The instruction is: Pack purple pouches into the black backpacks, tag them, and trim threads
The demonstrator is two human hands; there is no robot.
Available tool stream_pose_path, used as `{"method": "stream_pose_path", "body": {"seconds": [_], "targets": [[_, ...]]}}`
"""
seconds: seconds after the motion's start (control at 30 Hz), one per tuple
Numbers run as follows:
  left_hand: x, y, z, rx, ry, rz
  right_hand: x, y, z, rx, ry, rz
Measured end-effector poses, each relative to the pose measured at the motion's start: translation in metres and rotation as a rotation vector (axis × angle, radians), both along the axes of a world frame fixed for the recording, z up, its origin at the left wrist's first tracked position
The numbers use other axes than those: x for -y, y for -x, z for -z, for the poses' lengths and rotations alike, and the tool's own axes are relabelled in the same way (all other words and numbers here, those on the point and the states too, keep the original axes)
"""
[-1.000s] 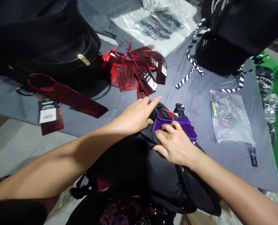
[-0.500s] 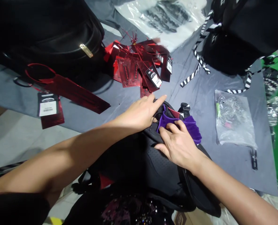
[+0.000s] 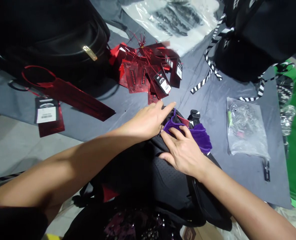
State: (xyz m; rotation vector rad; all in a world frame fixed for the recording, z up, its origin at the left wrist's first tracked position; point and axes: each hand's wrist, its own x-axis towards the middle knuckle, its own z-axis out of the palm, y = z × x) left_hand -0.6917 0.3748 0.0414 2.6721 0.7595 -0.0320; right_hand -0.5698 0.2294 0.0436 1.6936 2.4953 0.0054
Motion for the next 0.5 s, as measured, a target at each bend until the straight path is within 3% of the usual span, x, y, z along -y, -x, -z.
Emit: {"method": "stream_pose_path", "body": {"seconds": [0.3,0.43,0.5], "targets": [[-0.001,-0.001,0.001,-0.009,0.017,-0.003,-0.005,0.001,-0.001,-0.052,0.002,0.052],[-0.001,0.001,0.001,0.002,0.006,0.001,0.002,-0.010,-0.005,-0.254,-0.058,0.177],[-0.001,0.001,0.002,0.008,-0.002,0.003,0.006,-0.016,-0.006,-0.340,-0.166,0.211]]}}
